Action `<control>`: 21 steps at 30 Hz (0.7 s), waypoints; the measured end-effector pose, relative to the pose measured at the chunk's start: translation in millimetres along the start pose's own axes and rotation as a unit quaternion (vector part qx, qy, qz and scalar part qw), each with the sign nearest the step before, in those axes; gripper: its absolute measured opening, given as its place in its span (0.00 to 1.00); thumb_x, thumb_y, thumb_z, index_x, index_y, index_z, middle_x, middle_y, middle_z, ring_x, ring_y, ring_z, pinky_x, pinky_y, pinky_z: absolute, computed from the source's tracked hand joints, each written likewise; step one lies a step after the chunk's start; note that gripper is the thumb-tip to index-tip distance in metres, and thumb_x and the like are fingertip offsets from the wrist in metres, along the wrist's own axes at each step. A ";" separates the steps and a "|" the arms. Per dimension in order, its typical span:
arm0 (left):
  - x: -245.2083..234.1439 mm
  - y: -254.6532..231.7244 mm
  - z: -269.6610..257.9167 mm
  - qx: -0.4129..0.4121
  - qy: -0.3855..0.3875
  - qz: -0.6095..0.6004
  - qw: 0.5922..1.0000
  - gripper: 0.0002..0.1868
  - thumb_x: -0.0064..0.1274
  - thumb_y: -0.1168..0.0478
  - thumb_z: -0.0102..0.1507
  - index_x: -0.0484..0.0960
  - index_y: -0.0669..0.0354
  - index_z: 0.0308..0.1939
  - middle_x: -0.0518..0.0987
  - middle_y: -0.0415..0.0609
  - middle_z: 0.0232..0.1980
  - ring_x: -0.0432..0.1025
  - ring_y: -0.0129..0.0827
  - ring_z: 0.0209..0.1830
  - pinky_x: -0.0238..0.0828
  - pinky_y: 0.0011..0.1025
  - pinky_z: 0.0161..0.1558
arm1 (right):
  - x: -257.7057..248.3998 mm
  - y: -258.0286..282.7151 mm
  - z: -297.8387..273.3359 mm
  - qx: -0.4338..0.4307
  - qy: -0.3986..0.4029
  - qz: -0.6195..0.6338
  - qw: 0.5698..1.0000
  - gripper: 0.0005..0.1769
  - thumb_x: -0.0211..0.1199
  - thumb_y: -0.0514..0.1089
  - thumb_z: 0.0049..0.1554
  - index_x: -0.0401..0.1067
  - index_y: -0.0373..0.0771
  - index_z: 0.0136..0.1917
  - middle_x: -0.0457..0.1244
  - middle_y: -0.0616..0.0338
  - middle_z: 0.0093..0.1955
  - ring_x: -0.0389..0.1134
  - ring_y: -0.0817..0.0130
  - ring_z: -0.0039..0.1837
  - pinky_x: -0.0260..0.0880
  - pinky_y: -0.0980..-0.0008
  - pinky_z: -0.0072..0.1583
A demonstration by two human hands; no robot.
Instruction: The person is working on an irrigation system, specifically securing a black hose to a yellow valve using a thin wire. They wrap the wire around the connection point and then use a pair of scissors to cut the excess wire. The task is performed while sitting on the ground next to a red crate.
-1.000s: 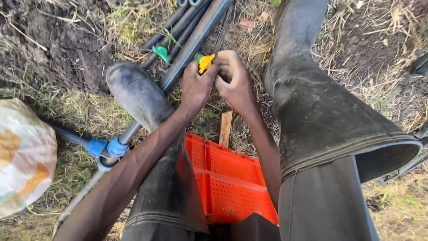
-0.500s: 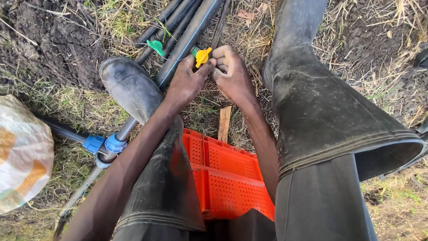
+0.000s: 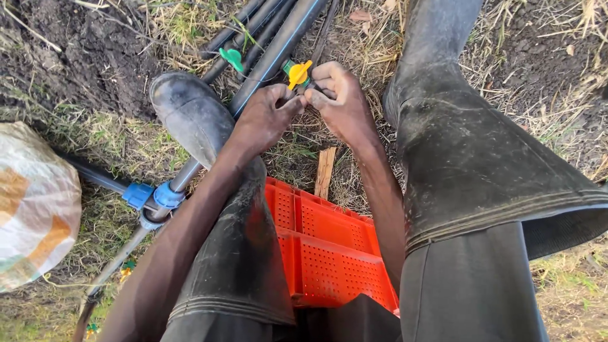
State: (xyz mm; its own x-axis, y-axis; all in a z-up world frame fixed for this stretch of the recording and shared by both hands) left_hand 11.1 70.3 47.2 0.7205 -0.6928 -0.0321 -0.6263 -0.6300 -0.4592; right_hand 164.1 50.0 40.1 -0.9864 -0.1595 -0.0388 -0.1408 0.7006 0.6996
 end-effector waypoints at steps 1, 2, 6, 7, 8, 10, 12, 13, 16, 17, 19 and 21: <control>-2.5 1.5 -5.2 -0.004 -0.002 -0.001 1.000 0.11 0.50 0.55 0.69 0.82 0.56 0.38 0.78 0.48 0.34 0.70 0.36 0.31 0.65 0.34 0.40 | 1.8 0.9 -1.7 0.001 0.004 0.001 1.000 0.20 0.59 0.31 0.63 0.61 0.26 0.66 0.65 0.28 0.61 0.67 0.40 0.69 0.58 0.39 0.72; -5.1 -3.1 -8.2 0.029 -0.002 -0.025 0.999 0.12 0.50 0.55 0.68 0.81 0.57 0.35 0.74 0.48 0.33 0.67 0.35 0.32 0.62 0.33 0.39 | 1.0 3.0 -2.7 -0.003 0.001 -0.001 1.000 0.19 0.59 0.31 0.63 0.61 0.26 0.66 0.65 0.28 0.60 0.67 0.41 0.68 0.59 0.39 0.72; -4.6 -9.9 -4.0 0.073 0.017 -0.178 0.981 0.09 0.51 0.61 0.66 0.79 0.59 0.31 0.69 0.43 0.26 0.59 0.29 0.25 0.58 0.26 0.36 | -1.2 5.7 -6.7 -0.050 -0.055 -0.029 0.997 0.15 0.61 0.31 0.62 0.65 0.29 0.62 0.66 0.34 0.58 0.71 0.43 0.63 0.68 0.45 0.66; -4.3 -13.2 -6.7 0.074 0.014 -0.178 0.981 0.09 0.51 0.61 0.66 0.79 0.59 0.31 0.69 0.43 0.26 0.59 0.29 0.25 0.58 0.26 0.36 | 1.8 12.3 -12.1 -0.052 -0.053 -0.030 0.997 0.15 0.61 0.31 0.62 0.65 0.29 0.62 0.66 0.34 0.58 0.71 0.43 0.63 0.68 0.45 0.66; -3.0 -15.3 -9.4 0.066 0.019 -0.210 0.975 0.09 0.52 0.62 0.64 0.79 0.60 0.29 0.67 0.41 0.25 0.57 0.25 0.25 0.55 0.24 0.34 | 0.0 23.7 -19.9 -0.090 -0.102 -0.095 0.986 0.13 0.60 0.31 0.63 0.66 0.29 0.60 0.66 0.36 0.57 0.70 0.44 0.62 0.70 0.48 0.64; -0.4 -14.9 -9.2 0.055 0.024 -0.243 0.968 0.09 0.53 0.62 0.62 0.79 0.61 0.27 0.66 0.39 0.24 0.55 0.20 0.26 0.52 0.23 0.33 | 2.9 25.2 -33.6 -0.125 -0.147 -0.160 0.968 0.11 0.60 0.32 0.63 0.67 0.29 0.59 0.65 0.38 0.57 0.70 0.45 0.60 0.72 0.51 0.62; 3.4 -11.9 -2.3 0.046 0.040 -0.282 0.958 0.08 0.53 0.62 0.62 0.78 0.57 0.28 0.73 0.43 0.28 0.61 0.23 0.29 0.56 0.23 0.34 | 3.8 14.8 -48.3 -0.192 -0.203 -0.167 0.946 0.04 0.58 0.35 0.66 0.68 0.37 0.54 0.62 0.50 0.51 0.69 0.57 0.52 0.73 0.60 0.51; 7.0 1.0 4.7 0.047 0.041 -0.282 0.957 0.08 0.53 0.62 0.62 0.78 0.57 0.28 0.73 0.43 0.28 0.61 0.23 0.29 0.56 0.23 0.34 | 13.2 17.6 -55.3 -0.192 -0.204 -0.168 0.945 0.04 0.58 0.35 0.66 0.68 0.37 0.54 0.62 0.50 0.51 0.69 0.57 0.52 0.73 0.60 0.51; 13.6 16.0 18.9 0.051 0.037 -0.323 0.944 0.06 0.54 0.61 0.62 0.78 0.55 0.30 0.78 0.45 0.31 0.63 0.20 0.29 0.57 0.20 0.34 | 36.3 -0.1 -60.9 -0.071 -0.143 0.024 0.987 0.14 0.56 0.41 0.65 0.64 0.30 0.60 0.62 0.35 0.58 0.70 0.47 0.55 0.75 0.51 0.55; 14.1 9.9 15.5 0.043 0.035 -0.341 0.938 0.05 0.54 0.62 0.61 0.79 0.56 0.30 0.78 0.45 0.29 0.62 0.19 0.27 0.57 0.19 0.33 | 43.3 -8.8 -59.8 -0.056 -0.114 0.092 0.988 0.22 0.57 0.46 0.64 0.59 0.31 0.64 0.58 0.35 0.62 0.69 0.50 0.56 0.75 0.54 0.57; 8.9 -5.4 -0.7 0.031 0.024 -0.361 0.932 0.04 0.55 0.63 0.61 0.81 0.57 0.31 0.78 0.44 0.28 0.61 0.18 0.26 0.57 0.19 0.31 | 55.2 -15.7 -56.4 -0.037 -0.074 0.162 0.983 0.29 0.58 0.51 0.63 0.54 0.32 0.68 0.54 0.34 0.67 0.67 0.54 0.58 0.74 0.57 0.59; 4.0 -27.5 -25.6 0.017 0.015 -0.397 0.918 0.06 0.58 0.62 0.58 0.80 0.59 0.28 0.72 0.44 0.22 0.61 0.19 0.22 0.58 0.20 0.27 | 59.6 -14.6 -58.3 -0.018 -0.070 0.180 0.981 0.35 0.59 0.59 0.63 0.53 0.32 0.69 0.56 0.40 0.64 0.67 0.59 0.56 0.74 0.61 0.59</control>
Point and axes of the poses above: each hand's wrist, its own z-axis towards the middle knuckle, its own x-axis out of the palm, y = z × x, the point moved 6 cm from there along z, towards the middle knuckle
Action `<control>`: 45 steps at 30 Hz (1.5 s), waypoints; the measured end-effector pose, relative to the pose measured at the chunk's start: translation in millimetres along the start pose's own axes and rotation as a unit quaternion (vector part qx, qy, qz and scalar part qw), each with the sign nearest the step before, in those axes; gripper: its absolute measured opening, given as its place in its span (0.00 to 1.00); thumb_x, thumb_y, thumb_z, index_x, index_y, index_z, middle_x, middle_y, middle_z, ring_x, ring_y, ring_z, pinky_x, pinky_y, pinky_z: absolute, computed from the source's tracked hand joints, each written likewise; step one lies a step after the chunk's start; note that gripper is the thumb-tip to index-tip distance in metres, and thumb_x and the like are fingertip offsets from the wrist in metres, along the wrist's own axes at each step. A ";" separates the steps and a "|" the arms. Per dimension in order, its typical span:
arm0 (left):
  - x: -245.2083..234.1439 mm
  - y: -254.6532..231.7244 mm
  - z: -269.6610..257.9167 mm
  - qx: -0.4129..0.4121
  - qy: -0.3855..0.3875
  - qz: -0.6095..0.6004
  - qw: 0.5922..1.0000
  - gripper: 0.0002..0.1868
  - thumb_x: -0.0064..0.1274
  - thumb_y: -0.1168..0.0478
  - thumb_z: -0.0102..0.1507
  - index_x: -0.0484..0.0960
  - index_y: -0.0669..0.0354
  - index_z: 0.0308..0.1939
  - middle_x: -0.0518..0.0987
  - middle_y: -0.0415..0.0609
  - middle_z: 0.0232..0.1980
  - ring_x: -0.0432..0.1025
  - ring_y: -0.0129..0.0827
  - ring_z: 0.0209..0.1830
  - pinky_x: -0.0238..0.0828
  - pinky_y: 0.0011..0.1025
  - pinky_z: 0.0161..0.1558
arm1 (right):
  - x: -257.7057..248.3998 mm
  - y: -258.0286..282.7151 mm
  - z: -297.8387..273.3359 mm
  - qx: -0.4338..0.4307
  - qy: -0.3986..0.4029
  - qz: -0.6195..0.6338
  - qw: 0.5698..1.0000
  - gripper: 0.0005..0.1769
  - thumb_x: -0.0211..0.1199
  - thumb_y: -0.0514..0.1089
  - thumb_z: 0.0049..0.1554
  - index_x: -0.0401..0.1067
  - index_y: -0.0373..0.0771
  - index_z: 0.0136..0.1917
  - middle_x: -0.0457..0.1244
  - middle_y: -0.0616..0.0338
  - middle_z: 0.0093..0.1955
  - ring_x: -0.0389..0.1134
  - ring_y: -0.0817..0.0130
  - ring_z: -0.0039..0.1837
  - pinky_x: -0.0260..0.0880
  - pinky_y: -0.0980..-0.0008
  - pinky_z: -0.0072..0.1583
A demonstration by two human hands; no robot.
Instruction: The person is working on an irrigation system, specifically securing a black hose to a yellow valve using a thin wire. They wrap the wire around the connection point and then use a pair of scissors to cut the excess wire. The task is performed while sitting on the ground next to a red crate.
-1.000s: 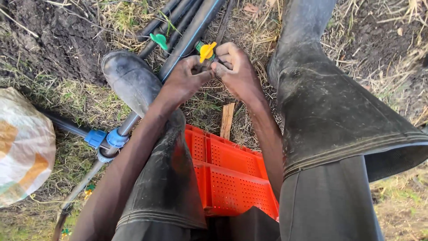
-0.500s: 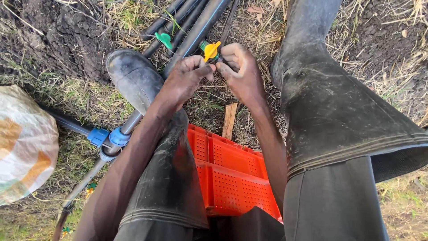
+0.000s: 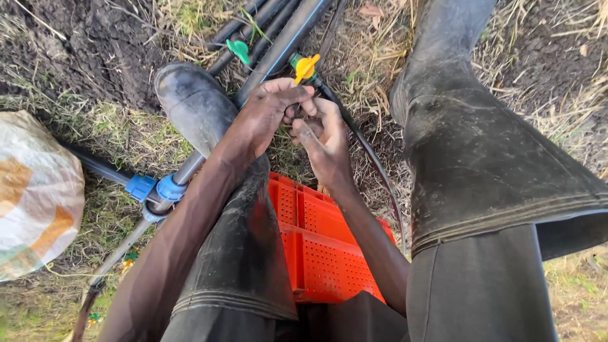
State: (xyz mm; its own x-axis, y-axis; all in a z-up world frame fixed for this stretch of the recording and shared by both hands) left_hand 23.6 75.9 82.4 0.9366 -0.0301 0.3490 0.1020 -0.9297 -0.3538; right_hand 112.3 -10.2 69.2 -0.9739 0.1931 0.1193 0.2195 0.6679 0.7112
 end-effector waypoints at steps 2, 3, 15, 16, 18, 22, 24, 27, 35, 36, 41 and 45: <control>-9.9 13.5 10.3 0.012 0.003 0.017 1.000 0.06 0.58 0.62 0.59 0.80 0.59 0.28 0.71 0.42 0.23 0.61 0.18 0.23 0.57 0.18 0.28 | -7.5 -14.4 -6.8 0.012 -0.002 -0.066 0.998 0.28 0.55 0.60 0.65 0.62 0.33 0.63 0.60 0.46 0.53 0.68 0.63 0.49 0.72 0.65 0.51; -15.6 17.4 16.3 0.028 -0.002 0.030 0.999 0.07 0.58 0.62 0.59 0.80 0.59 0.28 0.70 0.40 0.24 0.62 0.16 0.25 0.56 0.16 0.29 | -11.3 -21.3 -7.1 0.024 0.005 -0.134 0.991 0.26 0.51 0.60 0.68 0.70 0.34 0.57 0.64 0.53 0.42 0.68 0.67 0.41 0.70 0.68 0.44; -20.1 17.9 18.3 0.077 0.076 0.162 0.981 0.14 0.46 0.57 0.66 0.79 0.59 0.29 0.71 0.47 0.26 0.54 0.25 0.26 0.52 0.25 0.33 | -4.7 95.1 -27.2 -0.171 -0.033 -0.267 0.948 0.16 0.47 0.47 0.68 0.68 0.39 0.42 0.62 0.47 0.53 0.64 0.52 0.59 0.63 0.49 0.64; -24.3 20.6 19.3 0.075 0.069 0.158 0.982 0.14 0.46 0.57 0.66 0.79 0.59 0.29 0.71 0.47 0.26 0.54 0.25 0.26 0.52 0.25 0.33 | -7.3 97.0 -26.0 -0.169 -0.025 -0.267 0.948 0.16 0.47 0.47 0.68 0.68 0.39 0.42 0.62 0.47 0.53 0.64 0.52 0.59 0.63 0.49 0.64; -23.8 24.9 21.6 0.094 0.108 0.241 0.960 0.16 0.39 0.57 0.71 0.79 0.58 0.35 0.76 0.50 0.34 0.64 0.33 0.30 0.61 0.30 0.39 | -16.3 101.7 -24.2 -0.163 -0.037 -0.257 0.952 0.16 0.47 0.49 0.68 0.68 0.40 0.44 0.56 0.40 0.71 0.57 0.41 0.74 0.58 0.36 0.72; -26.2 31.0 26.5 0.063 0.080 0.278 0.955 0.12 0.43 0.59 0.69 0.77 0.56 0.32 0.71 0.45 0.28 0.60 0.28 0.27 0.55 0.27 0.33 | -22.6 100.5 -13.8 -0.203 -0.039 -0.140 0.968 0.20 0.41 0.50 0.71 0.67 0.38 0.44 0.65 0.43 0.57 0.61 0.46 0.72 0.52 0.37 0.76; -26.3 30.8 26.7 0.104 0.082 0.347 0.928 0.14 0.41 0.59 0.71 0.79 0.61 0.38 0.74 0.51 0.30 0.64 0.34 0.25 0.63 0.32 0.34 | -30.4 99.1 -12.5 -0.238 -0.071 -0.044 0.968 0.20 0.41 0.48 0.71 0.65 0.37 0.43 0.65 0.49 0.45 0.67 0.51 0.67 0.56 0.45 0.76; -22.7 29.3 34.8 0.073 0.075 0.391 0.915 0.16 0.39 0.57 0.73 0.79 0.61 0.40 0.75 0.52 0.31 0.66 0.34 0.26 0.67 0.34 0.38 | -32.7 90.3 -9.1 -0.238 -0.074 0.022 0.968 0.20 0.41 0.46 0.71 0.65 0.39 0.40 0.63 0.54 0.37 0.72 0.53 0.57 0.58 0.45 0.76; -4.3 15.1 27.0 0.032 0.069 0.437 0.896 0.21 0.39 0.49 0.74 0.77 0.65 0.50 0.77 0.56 0.33 0.68 0.36 0.23 0.73 0.41 0.40 | -23.7 62.9 7.7 -0.161 -0.020 0.231 0.959 0.21 0.44 0.50 0.70 0.63 0.47 0.35 0.51 0.71 0.25 0.62 0.77 0.29 0.77 0.58 0.57; -3.9 14.7 26.6 0.046 0.069 0.452 0.888 0.22 0.37 0.50 0.74 0.76 0.67 0.50 0.77 0.56 0.33 0.68 0.38 0.24 0.73 0.42 0.38 | -22.2 64.2 9.6 -0.158 -0.011 0.241 0.957 0.22 0.44 0.50 0.69 0.61 0.48 0.34 0.50 0.74 0.23 0.60 0.82 0.26 0.78 0.59 0.55; -12.6 47.8 55.9 0.098 0.059 0.435 0.893 0.26 0.33 0.45 0.75 0.76 0.65 0.46 0.72 0.54 0.29 0.68 0.38 0.23 0.72 0.39 0.36 | -8.0 76.2 12.4 -0.134 -0.001 0.243 0.961 0.24 0.42 0.51 0.70 0.59 0.48 0.31 0.49 0.73 0.21 0.55 0.84 0.23 0.73 0.74 0.44; -9.1 42.6 52.6 0.123 0.075 0.448 0.882 0.34 0.26 0.34 0.72 0.75 0.58 0.40 0.68 0.49 0.28 0.67 0.40 0.27 0.72 0.40 0.38 | -3.5 72.4 2.6 -0.090 -0.041 0.212 0.972 0.25 0.44 0.53 0.70 0.59 0.52 0.31 0.50 0.77 0.23 0.50 0.84 0.25 0.68 0.74 0.46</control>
Point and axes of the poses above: each hand's wrist, its own z-axis towards the middle knuckle, its own x-axis out of the palm, y = z × x, the point moved 6 cm from there along z, towards the middle knuckle
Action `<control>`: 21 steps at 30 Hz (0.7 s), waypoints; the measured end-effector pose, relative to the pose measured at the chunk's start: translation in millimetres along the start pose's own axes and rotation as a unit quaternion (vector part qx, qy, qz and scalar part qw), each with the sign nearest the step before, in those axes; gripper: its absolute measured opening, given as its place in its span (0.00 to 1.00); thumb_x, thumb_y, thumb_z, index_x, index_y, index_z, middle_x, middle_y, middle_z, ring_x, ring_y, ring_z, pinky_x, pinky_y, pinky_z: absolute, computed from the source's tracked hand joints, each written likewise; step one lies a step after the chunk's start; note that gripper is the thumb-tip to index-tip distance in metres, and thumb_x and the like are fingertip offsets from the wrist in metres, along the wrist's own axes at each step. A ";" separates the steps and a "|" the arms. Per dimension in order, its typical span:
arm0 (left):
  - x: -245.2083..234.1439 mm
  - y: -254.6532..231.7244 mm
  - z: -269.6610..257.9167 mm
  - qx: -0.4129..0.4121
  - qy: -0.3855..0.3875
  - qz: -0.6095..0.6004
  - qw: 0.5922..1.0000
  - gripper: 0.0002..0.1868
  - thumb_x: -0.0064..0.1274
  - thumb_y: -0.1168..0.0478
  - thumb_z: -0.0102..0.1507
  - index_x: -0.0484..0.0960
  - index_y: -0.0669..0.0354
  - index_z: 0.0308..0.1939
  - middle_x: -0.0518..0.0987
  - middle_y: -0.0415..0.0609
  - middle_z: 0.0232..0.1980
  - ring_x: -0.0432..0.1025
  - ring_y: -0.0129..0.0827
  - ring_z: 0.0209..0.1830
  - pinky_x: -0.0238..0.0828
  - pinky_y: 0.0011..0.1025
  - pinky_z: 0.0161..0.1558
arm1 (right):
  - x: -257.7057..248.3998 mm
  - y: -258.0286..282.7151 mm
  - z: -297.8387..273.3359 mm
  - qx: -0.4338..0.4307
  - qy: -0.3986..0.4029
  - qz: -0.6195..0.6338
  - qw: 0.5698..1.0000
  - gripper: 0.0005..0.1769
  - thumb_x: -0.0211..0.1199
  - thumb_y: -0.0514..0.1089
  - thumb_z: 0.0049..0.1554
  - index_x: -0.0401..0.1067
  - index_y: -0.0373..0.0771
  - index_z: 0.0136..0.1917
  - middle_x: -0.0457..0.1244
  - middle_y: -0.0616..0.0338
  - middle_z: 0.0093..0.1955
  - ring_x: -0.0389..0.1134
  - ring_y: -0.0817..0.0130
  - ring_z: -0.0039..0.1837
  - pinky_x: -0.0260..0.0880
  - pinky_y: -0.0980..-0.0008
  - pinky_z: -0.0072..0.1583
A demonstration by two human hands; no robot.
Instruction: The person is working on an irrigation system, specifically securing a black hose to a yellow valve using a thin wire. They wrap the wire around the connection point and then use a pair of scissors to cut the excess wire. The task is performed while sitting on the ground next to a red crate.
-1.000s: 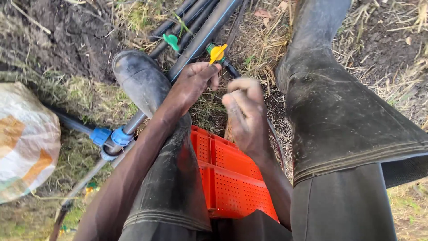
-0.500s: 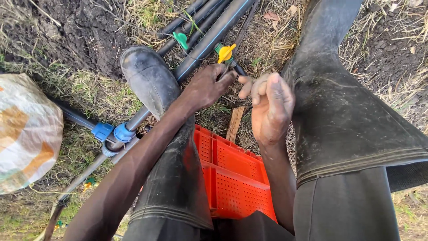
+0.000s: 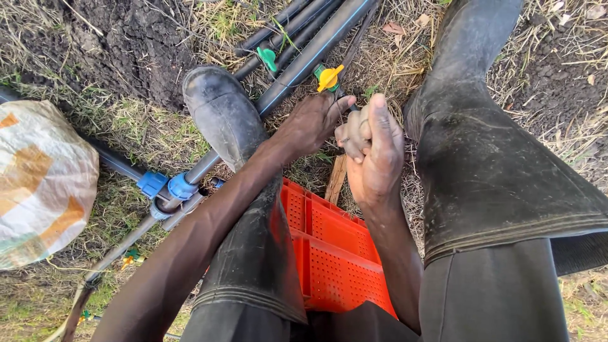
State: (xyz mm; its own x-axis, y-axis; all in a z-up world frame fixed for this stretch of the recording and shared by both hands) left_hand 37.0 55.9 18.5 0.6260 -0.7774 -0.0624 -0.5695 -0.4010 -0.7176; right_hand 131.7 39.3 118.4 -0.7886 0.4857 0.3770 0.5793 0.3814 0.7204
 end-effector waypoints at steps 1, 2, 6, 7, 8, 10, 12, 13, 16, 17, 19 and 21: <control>-0.5 1.1 0.8 0.001 0.001 0.000 1.000 0.34 0.26 0.34 0.72 0.75 0.58 0.40 0.68 0.49 0.28 0.67 0.40 0.27 0.72 0.40 0.38 | 3.4 0.8 -0.4 -0.001 -0.001 0.000 1.000 0.25 0.44 0.53 0.70 0.59 0.52 0.31 0.50 0.77 0.23 0.50 0.84 0.25 0.68 0.74 0.46; -1.5 0.0 0.7 0.023 0.003 -0.012 1.000 0.33 0.31 0.37 0.73 0.74 0.65 0.37 0.69 0.63 0.29 0.68 0.55 0.30 0.68 0.48 0.39 | 6.9 0.6 -1.0 0.003 -0.006 0.000 1.000 0.25 0.45 0.53 0.70 0.56 0.50 0.31 0.47 0.76 0.23 0.48 0.86 0.25 0.65 0.76 0.44; -0.9 10.1 1.7 0.031 0.010 -0.050 0.998 0.31 0.35 0.39 0.73 0.73 0.65 0.33 0.71 0.65 0.28 0.68 0.57 0.30 0.66 0.48 0.39 | 18.4 4.3 -5.5 0.001 -0.020 -0.032 0.999 0.24 0.45 0.54 0.70 0.55 0.52 0.31 0.48 0.77 0.23 0.47 0.87 0.26 0.63 0.76 0.45; -1.6 11.4 4.2 0.032 0.007 -0.049 0.998 0.31 0.35 0.39 0.73 0.73 0.65 0.33 0.71 0.65 0.28 0.68 0.57 0.30 0.66 0.48 0.39 | 18.6 4.2 -7.2 -0.001 -0.018 -0.032 0.999 0.24 0.45 0.54 0.70 0.55 0.52 0.31 0.48 0.77 0.23 0.47 0.87 0.26 0.63 0.76 0.45; 0.0 13.9 6.1 0.025 0.013 -0.068 0.997 0.30 0.34 0.39 0.73 0.73 0.60 0.33 0.71 0.57 0.27 0.67 0.47 0.28 0.67 0.42 0.38 | 16.8 3.9 -10.0 0.001 -0.027 -0.032 0.999 0.24 0.46 0.55 0.70 0.56 0.52 0.31 0.49 0.77 0.24 0.47 0.85 0.26 0.62 0.75 0.46; 0.6 10.3 4.0 0.016 0.018 -0.088 0.996 0.29 0.34 0.38 0.73 0.73 0.56 0.32 0.71 0.49 0.25 0.66 0.38 0.25 0.69 0.37 0.37 | 14.6 1.6 -13.0 0.005 -0.034 -0.033 0.999 0.23 0.46 0.55 0.70 0.58 0.52 0.32 0.49 0.77 0.24 0.48 0.83 0.27 0.62 0.74 0.47; 3.6 8.2 -4.4 -0.076 0.062 -0.056 0.994 0.44 0.25 0.30 0.69 0.65 0.66 0.70 0.67 0.72 0.70 0.61 0.59 0.74 0.55 0.57 0.73 | 14.3 -0.7 -13.4 -0.006 -0.034 -0.036 0.999 0.23 0.45 0.54 0.70 0.58 0.52 0.32 0.50 0.76 0.24 0.48 0.82 0.26 0.61 0.74 0.46; 6.6 8.9 -4.4 -0.077 0.062 -0.056 0.994 0.44 0.25 0.30 0.69 0.65 0.66 0.70 0.67 0.72 0.70 0.61 0.59 0.74 0.55 0.57 0.73 | 14.2 -1.2 -15.5 -0.005 -0.034 -0.036 0.999 0.23 0.45 0.54 0.70 0.58 0.52 0.32 0.50 0.76 0.24 0.48 0.82 0.26 0.61 0.74 0.46; 5.6 8.8 -5.6 -0.099 0.065 -0.082 0.990 0.46 0.27 0.29 0.68 0.64 0.65 0.71 0.64 0.70 0.72 0.57 0.60 0.76 0.51 0.58 0.76 | 13.8 -1.5 -17.0 -0.005 -0.046 -0.041 0.998 0.24 0.44 0.54 0.70 0.57 0.51 0.32 0.49 0.77 0.23 0.48 0.84 0.26 0.62 0.75 0.46; 0.6 5.4 -8.2 -0.092 0.065 -0.080 0.990 0.45 0.28 0.28 0.68 0.66 0.65 0.69 0.65 0.70 0.72 0.58 0.60 0.76 0.52 0.58 0.75 | 14.0 -1.8 -17.6 -0.004 -0.047 -0.040 0.998 0.24 0.44 0.54 0.70 0.58 0.51 0.32 0.49 0.77 0.23 0.48 0.84 0.26 0.62 0.75 0.46; -5.5 -0.6 -12.4 -0.086 0.064 -0.078 0.991 0.45 0.28 0.28 0.67 0.68 0.65 0.67 0.65 0.70 0.71 0.59 0.59 0.75 0.53 0.58 0.74 | 15.0 -0.7 -19.2 -0.004 -0.049 -0.040 0.998 0.24 0.44 0.54 0.71 0.58 0.52 0.32 0.49 0.76 0.23 0.48 0.83 0.26 0.62 0.74 0.46; -8.4 -9.5 -17.2 -0.048 0.061 -0.107 0.991 0.41 0.30 0.29 0.68 0.75 0.64 0.57 0.71 0.70 0.63 0.66 0.59 0.68 0.60 0.56 0.70 | 17.5 1.1 -22.1 -0.005 -0.051 -0.046 0.998 0.23 0.44 0.53 0.71 0.59 0.52 0.33 0.51 0.77 0.24 0.49 0.83 0.27 0.63 0.74 0.48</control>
Point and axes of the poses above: each hand's wrist, its own z-axis towards the middle knuckle, its own x-axis out of the palm, y = z × x, the point moved 6 cm from there along z, towards the middle knuckle
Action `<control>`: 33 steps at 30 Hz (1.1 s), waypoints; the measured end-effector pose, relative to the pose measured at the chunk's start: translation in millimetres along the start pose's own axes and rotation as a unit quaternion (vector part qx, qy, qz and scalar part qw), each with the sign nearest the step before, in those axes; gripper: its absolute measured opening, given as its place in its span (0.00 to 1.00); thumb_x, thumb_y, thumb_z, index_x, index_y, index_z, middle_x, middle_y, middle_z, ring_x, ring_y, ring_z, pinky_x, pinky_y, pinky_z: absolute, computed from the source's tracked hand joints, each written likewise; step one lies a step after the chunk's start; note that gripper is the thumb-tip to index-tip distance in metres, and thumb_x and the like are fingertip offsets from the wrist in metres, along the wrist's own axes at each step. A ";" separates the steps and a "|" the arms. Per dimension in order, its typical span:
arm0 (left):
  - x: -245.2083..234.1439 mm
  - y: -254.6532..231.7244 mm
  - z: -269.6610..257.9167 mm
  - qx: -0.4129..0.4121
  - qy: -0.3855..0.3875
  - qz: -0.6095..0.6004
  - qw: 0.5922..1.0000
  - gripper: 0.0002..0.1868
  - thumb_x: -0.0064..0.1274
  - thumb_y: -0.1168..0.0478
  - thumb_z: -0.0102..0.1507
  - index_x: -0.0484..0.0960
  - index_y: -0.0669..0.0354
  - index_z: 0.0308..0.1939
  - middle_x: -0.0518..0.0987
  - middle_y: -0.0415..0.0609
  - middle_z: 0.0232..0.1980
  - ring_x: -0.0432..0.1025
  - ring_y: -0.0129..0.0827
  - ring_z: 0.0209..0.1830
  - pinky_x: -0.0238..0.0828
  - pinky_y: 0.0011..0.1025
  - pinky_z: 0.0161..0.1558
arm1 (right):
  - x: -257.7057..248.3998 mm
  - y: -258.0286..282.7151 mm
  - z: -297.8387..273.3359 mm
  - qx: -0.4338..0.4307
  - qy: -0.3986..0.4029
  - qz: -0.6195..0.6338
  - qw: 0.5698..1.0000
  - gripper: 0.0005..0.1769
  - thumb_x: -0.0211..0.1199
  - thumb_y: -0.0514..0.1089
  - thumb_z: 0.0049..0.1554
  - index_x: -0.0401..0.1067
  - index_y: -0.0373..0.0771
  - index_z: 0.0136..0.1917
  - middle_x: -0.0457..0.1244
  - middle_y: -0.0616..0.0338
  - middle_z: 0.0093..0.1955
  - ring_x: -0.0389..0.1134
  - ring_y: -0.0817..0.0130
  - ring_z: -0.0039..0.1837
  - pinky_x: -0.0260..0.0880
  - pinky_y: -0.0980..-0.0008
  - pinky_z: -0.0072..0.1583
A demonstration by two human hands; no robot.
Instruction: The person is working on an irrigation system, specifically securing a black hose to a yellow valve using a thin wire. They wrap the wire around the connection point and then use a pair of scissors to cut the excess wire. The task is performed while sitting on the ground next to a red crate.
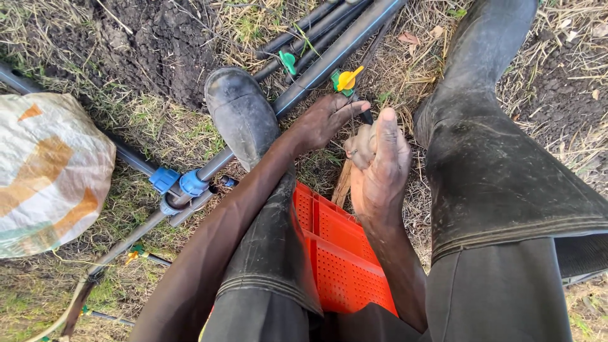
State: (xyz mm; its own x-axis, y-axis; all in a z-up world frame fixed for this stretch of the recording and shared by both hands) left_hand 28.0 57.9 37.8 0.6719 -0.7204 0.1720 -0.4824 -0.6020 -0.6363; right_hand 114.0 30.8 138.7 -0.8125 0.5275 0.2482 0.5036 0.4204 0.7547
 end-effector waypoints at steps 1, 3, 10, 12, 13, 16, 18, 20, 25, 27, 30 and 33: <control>1.6 6.4 4.8 0.001 -0.003 0.000 1.000 0.41 0.30 0.29 0.68 0.75 0.64 0.57 0.71 0.70 0.63 0.66 0.59 0.68 0.60 0.56 0.70 | 0.3 -0.5 -0.6 -0.001 0.003 0.001 1.000 0.23 0.44 0.53 0.71 0.59 0.52 0.33 0.51 0.77 0.24 0.49 0.83 0.27 0.63 0.74 0.48; 6.8 19.3 15.1 0.000 0.007 0.001 1.000 0.41 0.30 0.29 0.68 0.73 0.64 0.60 0.69 0.70 0.67 0.63 0.60 0.71 0.60 0.57 0.71 | -0.4 -1.2 -1.8 -0.002 0.001 0.004 1.000 0.22 0.44 0.53 0.71 0.59 0.52 0.34 0.51 0.77 0.24 0.50 0.84 0.27 0.63 0.74 0.47; -2.1 15.2 11.0 0.010 -0.014 -0.001 1.000 0.42 0.31 0.28 0.67 0.74 0.64 0.59 0.69 0.69 0.66 0.65 0.58 0.70 0.61 0.55 0.69 | -3.5 3.0 5.4 -0.010 0.030 -0.016 0.999 0.22 0.43 0.53 0.71 0.60 0.50 0.35 0.51 0.76 0.24 0.50 0.84 0.28 0.64 0.73 0.47; -4.2 6.5 4.3 0.024 -0.011 0.008 1.000 0.38 0.31 0.31 0.69 0.77 0.65 0.53 0.70 0.71 0.64 0.66 0.59 0.69 0.62 0.56 0.68 | -8.1 5.6 5.7 -0.013 0.032 -0.019 0.999 0.22 0.42 0.52 0.72 0.61 0.49 0.36 0.50 0.76 0.24 0.50 0.81 0.27 0.64 0.72 0.48; -4.9 9.3 4.7 0.024 -0.012 0.007 1.000 0.38 0.31 0.31 0.69 0.77 0.65 0.53 0.70 0.71 0.64 0.66 0.59 0.69 0.62 0.56 0.68 | -6.6 8.4 7.3 -0.012 0.032 -0.020 0.999 0.22 0.42 0.52 0.72 0.61 0.49 0.36 0.50 0.76 0.24 0.50 0.81 0.27 0.64 0.72 0.48; -8.4 17.3 8.2 0.048 -0.024 -0.011 0.998 0.32 0.34 0.35 0.70 0.76 0.61 0.47 0.74 0.64 0.55 0.73 0.50 0.55 0.72 0.47 0.57 | -6.2 18.7 16.6 -0.015 0.006 -0.030 0.999 0.24 0.44 0.54 0.71 0.57 0.51 0.32 0.49 0.74 0.23 0.49 0.81 0.26 0.65 0.75 0.46; -5.3 23.8 14.7 0.081 -0.023 -0.067 0.994 0.23 0.42 0.41 0.71 0.75 0.57 0.39 0.70 0.48 0.38 0.68 0.37 0.36 0.68 0.32 0.38 | -6.5 29.0 25.4 -0.021 0.017 -0.006 1.000 0.25 0.44 0.55 0.70 0.53 0.50 0.32 0.45 0.75 0.23 0.47 0.86 0.25 0.64 0.76 0.44; -6.9 30.5 15.2 0.076 -0.020 -0.079 0.994 0.21 0.45 0.43 0.70 0.74 0.56 0.38 0.69 0.45 0.36 0.67 0.35 0.34 0.67 0.31 0.36 | -4.3 34.1 32.3 -0.035 0.009 -0.019 0.999 0.24 0.45 0.56 0.70 0.53 0.50 0.32 0.46 0.74 0.24 0.47 0.85 0.25 0.63 0.76 0.43; -12.4 24.1 6.6 0.027 -0.039 -0.080 0.996 0.31 0.42 0.22 0.53 0.56 0.41 0.27 0.62 0.32 0.30 0.57 0.21 0.27 0.57 0.20 0.32 | 14.3 50.5 51.1 -0.066 -0.021 -0.048 0.996 0.27 0.58 0.65 0.60 0.55 0.51 0.30 0.46 0.73 0.25 0.45 0.78 0.28 0.56 0.72 0.39; -12.7 30.2 9.2 -0.003 -0.044 -0.228 0.973 0.17 0.59 0.52 0.63 0.65 0.42 0.29 0.68 0.34 0.32 0.59 0.22 0.31 0.61 0.22 0.38 | 16.5 51.3 62.8 -0.081 -0.045 -0.016 0.996 0.25 0.58 0.64 0.58 0.56 0.49 0.32 0.47 0.72 0.27 0.46 0.78 0.28 0.55 0.73 0.37; -13.0 22.6 3.0 0.003 -0.039 -0.264 0.964 0.15 0.61 0.47 0.60 0.71 0.44 0.31 0.67 0.32 0.29 0.56 0.21 0.28 0.55 0.23 0.37 | 4.7 46.3 88.7 -0.081 -0.101 0.003 0.992 0.25 0.64 0.66 0.50 0.58 0.48 0.33 0.49 0.71 0.27 0.49 0.77 0.29 0.61 0.69 0.40; -8.7 32.8 13.4 0.000 -0.044 -0.289 0.956 0.08 0.60 0.52 0.62 0.79 0.46 0.34 0.79 0.35 0.37 0.68 0.23 0.37 0.64 0.28 0.50 | -25.1 28.1 120.3 -0.104 -0.121 0.055 0.986 0.15 0.60 0.56 0.58 0.69 0.42 0.41 0.49 0.69 0.27 0.48 0.75 0.28 0.55 0.68 0.37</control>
State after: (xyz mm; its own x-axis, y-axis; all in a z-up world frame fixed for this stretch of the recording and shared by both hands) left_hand 13.9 49.0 5.4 0.8713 -0.2350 0.4308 -0.0162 -0.8912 -0.4534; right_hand 183.9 118.2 80.6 -0.6501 0.7323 0.2027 0.4928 0.2033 0.8461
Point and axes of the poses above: each hand's wrist, its own z-axis towards the middle knuckle, its own x-axis out of the palm, y = z × x, the point moved 6 cm from there along z, towards the middle knuckle
